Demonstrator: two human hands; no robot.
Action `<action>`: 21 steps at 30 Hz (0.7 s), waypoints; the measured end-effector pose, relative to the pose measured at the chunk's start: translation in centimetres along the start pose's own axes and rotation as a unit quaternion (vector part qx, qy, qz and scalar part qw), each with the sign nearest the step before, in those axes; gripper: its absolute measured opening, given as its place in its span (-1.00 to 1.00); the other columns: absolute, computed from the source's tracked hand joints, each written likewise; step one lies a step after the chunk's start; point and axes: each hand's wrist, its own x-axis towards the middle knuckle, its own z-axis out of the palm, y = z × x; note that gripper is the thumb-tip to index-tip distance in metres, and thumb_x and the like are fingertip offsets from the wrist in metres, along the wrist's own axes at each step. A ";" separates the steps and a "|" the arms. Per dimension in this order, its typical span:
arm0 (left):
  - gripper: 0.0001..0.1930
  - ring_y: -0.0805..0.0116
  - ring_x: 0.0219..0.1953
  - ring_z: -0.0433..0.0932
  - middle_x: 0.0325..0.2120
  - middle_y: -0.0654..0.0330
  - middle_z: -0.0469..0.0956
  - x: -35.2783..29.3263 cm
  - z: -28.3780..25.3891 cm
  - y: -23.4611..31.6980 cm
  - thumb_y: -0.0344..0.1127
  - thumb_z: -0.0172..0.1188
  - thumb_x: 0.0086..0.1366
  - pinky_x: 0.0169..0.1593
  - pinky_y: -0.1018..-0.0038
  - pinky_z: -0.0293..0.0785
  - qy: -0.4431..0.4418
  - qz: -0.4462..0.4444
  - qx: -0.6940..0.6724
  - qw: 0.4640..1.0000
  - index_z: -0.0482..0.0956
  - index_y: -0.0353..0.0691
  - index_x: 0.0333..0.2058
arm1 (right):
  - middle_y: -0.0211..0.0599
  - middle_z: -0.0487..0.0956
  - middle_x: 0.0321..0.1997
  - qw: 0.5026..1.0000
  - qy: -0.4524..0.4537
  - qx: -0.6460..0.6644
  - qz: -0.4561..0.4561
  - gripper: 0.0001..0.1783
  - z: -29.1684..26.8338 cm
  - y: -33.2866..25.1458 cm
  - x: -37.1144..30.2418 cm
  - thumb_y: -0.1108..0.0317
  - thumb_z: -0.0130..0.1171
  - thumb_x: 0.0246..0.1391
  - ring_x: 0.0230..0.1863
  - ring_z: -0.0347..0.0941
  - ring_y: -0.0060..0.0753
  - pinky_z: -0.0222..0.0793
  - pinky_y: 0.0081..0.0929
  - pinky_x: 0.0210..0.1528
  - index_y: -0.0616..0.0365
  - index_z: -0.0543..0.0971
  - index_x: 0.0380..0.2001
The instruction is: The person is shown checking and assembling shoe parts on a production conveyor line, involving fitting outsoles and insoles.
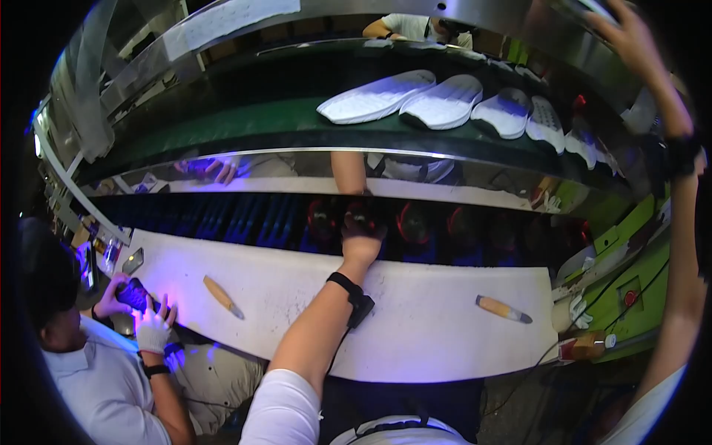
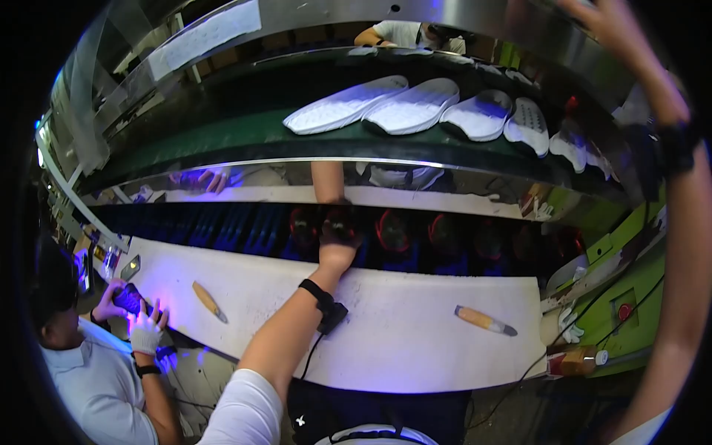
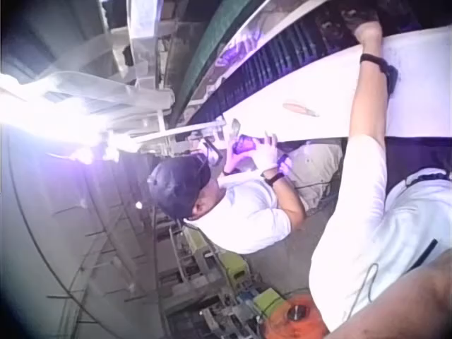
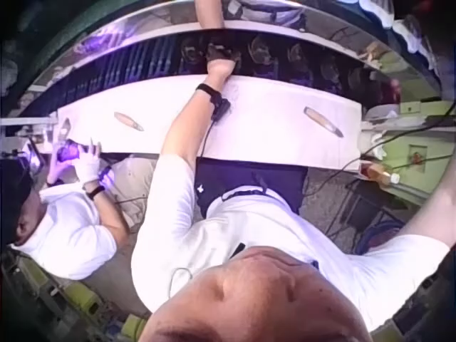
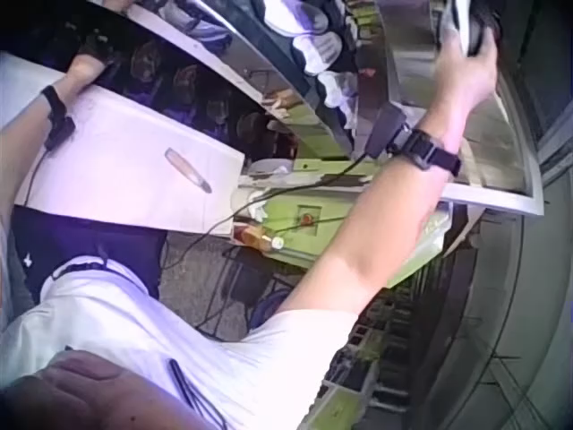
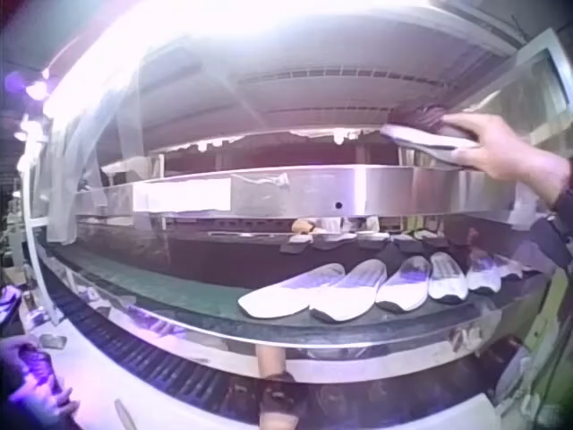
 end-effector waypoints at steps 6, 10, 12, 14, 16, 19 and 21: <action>-0.19 -0.11 0.13 0.47 0.20 -0.17 0.31 4.2 2.7 -2.0 -0.13 0.25 0.23 0.17 0.13 0.44 0.049 -0.032 -0.041 0.997 0.07 -0.23 0.35 | 0.13 0.32 0.34 0.988 -0.011 -0.037 0.147 -0.29 6.4 -7.4 0.9 0.03 0.16 0.21 0.38 0.22 0.07 0.15 -0.12 0.40 0.19 0.33 0.32; -0.35 0.27 0.03 0.51 0.09 0.13 0.48 1.4 -3.8 -1.5 -0.54 0.17 0.24 0.14 0.35 0.43 -0.018 -0.055 -0.467 0.882 0.25 -0.20 0.31 | -0.07 0.57 0.13 0.984 0.056 0.155 -0.060 -0.42 11.6 -15.1 -3.3 -0.03 0.36 -0.06 0.10 0.49 0.06 0.39 -0.25 0.13 0.05 0.66 0.00; -0.32 0.31 0.09 0.49 0.11 0.12 0.47 -2.2 -9.5 -1.7 -0.59 0.18 0.18 0.17 0.39 0.42 -0.174 0.021 -0.475 0.862 0.26 -0.22 0.31 | -0.10 0.67 -0.20 0.977 -0.059 0.192 -0.070 -0.60 14.8 -19.6 -6.4 0.04 0.25 0.00 -0.15 0.60 -0.04 0.49 -0.15 -0.05 0.02 0.72 -0.16; -0.36 0.31 0.11 0.50 0.10 0.07 0.50 -5.5 -13.4 -2.0 -0.57 0.20 0.18 0.19 0.40 0.41 -0.213 0.145 -0.396 0.882 0.34 -0.21 0.28 | -0.06 0.61 -0.32 0.909 -0.259 0.319 0.066 -0.64 16.9 -21.9 -7.2 0.11 0.27 0.03 -0.19 0.58 -0.03 0.48 -0.15 -0.10 0.16 0.68 -0.24; -0.63 0.24 0.04 0.57 0.06 0.04 0.55 -8.3 -14.4 -2.6 -0.49 0.20 0.23 0.15 0.39 0.44 -0.143 0.164 -0.241 0.946 0.57 -0.30 0.04 | -0.06 0.60 -0.36 0.943 -0.159 0.287 0.058 -0.70 17.1 -22.9 -7.5 0.18 0.22 0.07 -0.27 0.58 -0.06 0.48 -0.18 -0.16 0.16 0.67 -0.24; -0.69 0.10 0.01 0.56 0.04 -0.03 0.55 -11.9 -13.3 -3.1 -0.34 0.20 0.28 0.12 0.34 0.43 -0.221 0.062 -0.014 0.973 0.61 -0.31 -0.04 | -0.07 0.60 -0.41 0.926 0.035 0.371 0.063 -0.80 12.5 -23.4 -9.0 0.30 0.17 0.12 -0.38 0.56 -0.04 0.47 -0.22 -0.28 0.19 0.64 -0.29; -0.63 -0.04 0.10 0.47 0.09 -0.09 0.50 -14.3 -13.0 -2.7 -0.15 0.20 0.28 0.17 0.16 0.35 -0.024 0.151 -0.046 0.987 0.61 -0.20 -0.01 | -0.10 0.60 -0.41 0.873 0.099 0.467 0.098 -0.87 7.2 -23.9 -12.3 0.39 0.16 0.14 -0.43 0.54 -0.05 0.44 -0.31 -0.35 0.22 0.62 -0.35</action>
